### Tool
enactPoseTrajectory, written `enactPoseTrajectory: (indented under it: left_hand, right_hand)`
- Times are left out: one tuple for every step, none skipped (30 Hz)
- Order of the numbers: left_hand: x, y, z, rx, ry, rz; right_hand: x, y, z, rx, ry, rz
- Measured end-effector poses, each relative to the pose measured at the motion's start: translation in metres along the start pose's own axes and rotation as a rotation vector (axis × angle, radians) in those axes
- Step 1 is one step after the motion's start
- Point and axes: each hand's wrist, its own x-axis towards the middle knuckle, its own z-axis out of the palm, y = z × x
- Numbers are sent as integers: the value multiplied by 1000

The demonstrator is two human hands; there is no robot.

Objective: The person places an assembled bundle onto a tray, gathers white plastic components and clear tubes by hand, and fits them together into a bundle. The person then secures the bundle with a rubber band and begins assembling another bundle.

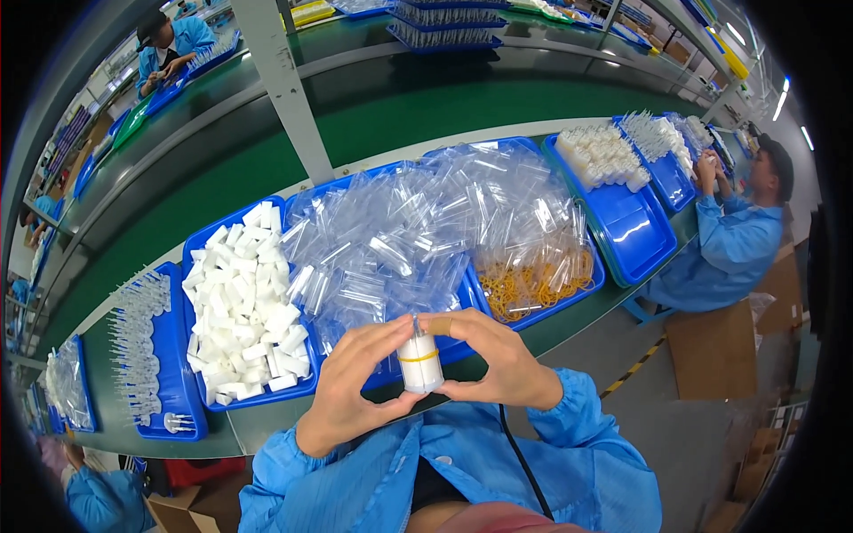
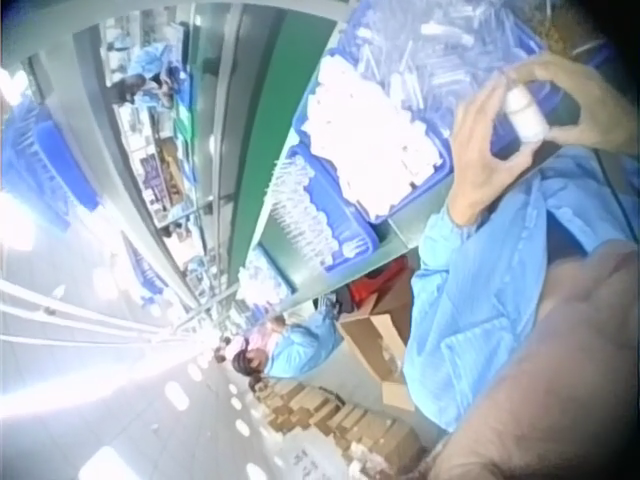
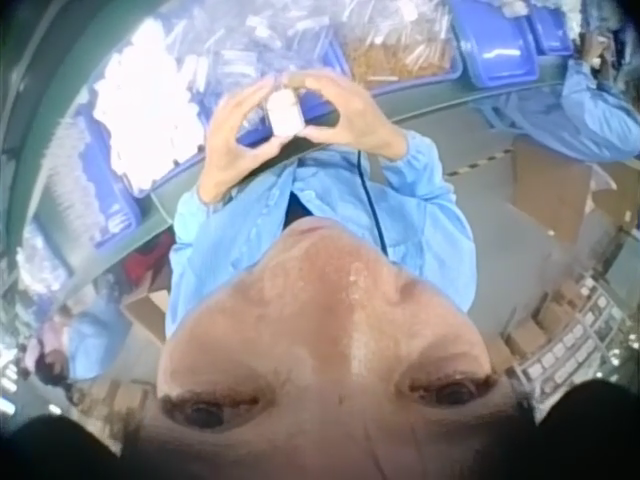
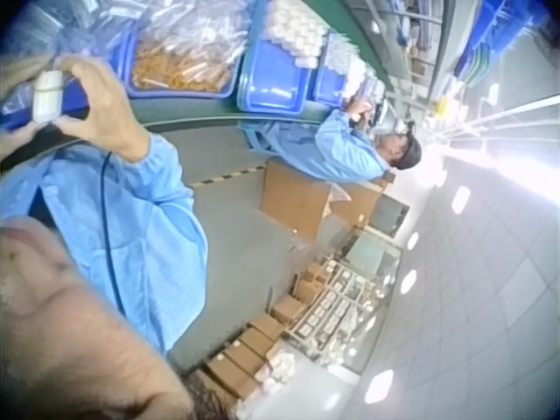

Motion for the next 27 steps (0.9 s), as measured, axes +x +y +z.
enactPoseTrajectory:
  left_hand:
    - [-1, 0, 0, -10, -19, -18]
    - [-1, 1, 1, -12, -20, -36]
    - [0, 4, 3, -35, 48, -56]
    - [2, 4, 4, -58, 115, -83]
    - [4, -1, 3, -89, 118, -114]
    - [-3, -6, 4, -131, 83, -153]
    - [-7, -12, 5, -175, 50, -196]
    - [-11, -13, 5, -178, 76, -173]
    - [-11, -16, 6, -184, 97, -142]
    - [-10, -16, 8, -233, 146, -134]
    - [-9, -18, 8, -243, 164, -127]
    - [-8, -20, 6, -201, 150, -126]
    - [-9, -21, 5, -158, 137, -120]
    - [-8, -21, 3, -162, 138, -138]
    - [-8, -19, 1, -98, 98, -94]
    - [-8, -19, 0, -34, 59, -47]
    - [-10, -20, 1, -37, 60, -58]
    - [-12, -22, 2, -30, 56, -38]
    - [-13, -23, 3, -23, 51, -17]
    - [-15, -23, 3, -23, 56, -21]
    - [-17, -24, 2, -2, 42, -7]
    - [-19, -25, 2, 19, 29, 7]
    - [-19, -21, 2, 18, 33, 3]
    - [-17, -15, 2, 5, 57, -42]
    - [-17, -11, 3, -9, 80, -88]
    - [-18, -12, 4, -10, 84, -91]
    - [-19, -13, 5, -84, 92, -106]
  right_hand:
    - [-1, 1, 1, 17, 6, 7]
    - [0, 2, 1, 31, -3, 15]
    - [2, 3, 1, 32, 24, 13]
    - [3, 5, 1, 37, 50, 16]
    - [4, 7, 1, 84, 70, 36]
    - [3, 7, 3, 102, 63, 43]
    - [3, 9, 3, 123, 53, 53]
    - [3, 7, 3, 92, 34, 44]
    - [4, 5, 2, 55, 22, 37]
    - [6, 5, 3, 82, 27, 40]
    - [7, 6, 4, 110, 29, 66]
    - [9, 8, 3, 86, 14, 40]
    - [9, 11, 3, 60, -1, 10]
    - [7, 15, 3, 70, -10, 21]
    - [4, 18, 3, 49, -30, 20]
    - [3, 19, 3, 25, -49, 16]
    - [3, 21, 5, 31, -56, 22]
    - [4, 22, 7, 23, -48, 15]
    - [4, 23, 8, 13, -39, 8]
    - [3, 23, 10, 14, -46, 7]
    - [2, 23, 12, 11, -40, -1]
    - [1, 24, 13, 8, -34, -8]
    - [0, 24, 14, 9, -40, -8]
    - [-2, 23, 15, 19, -11, 1]
    - [-4, 24, 15, 29, 17, 10]
    - [-6, 26, 17, 30, 11, 10]
    - [-9, 29, 19, 90, 22, 30]
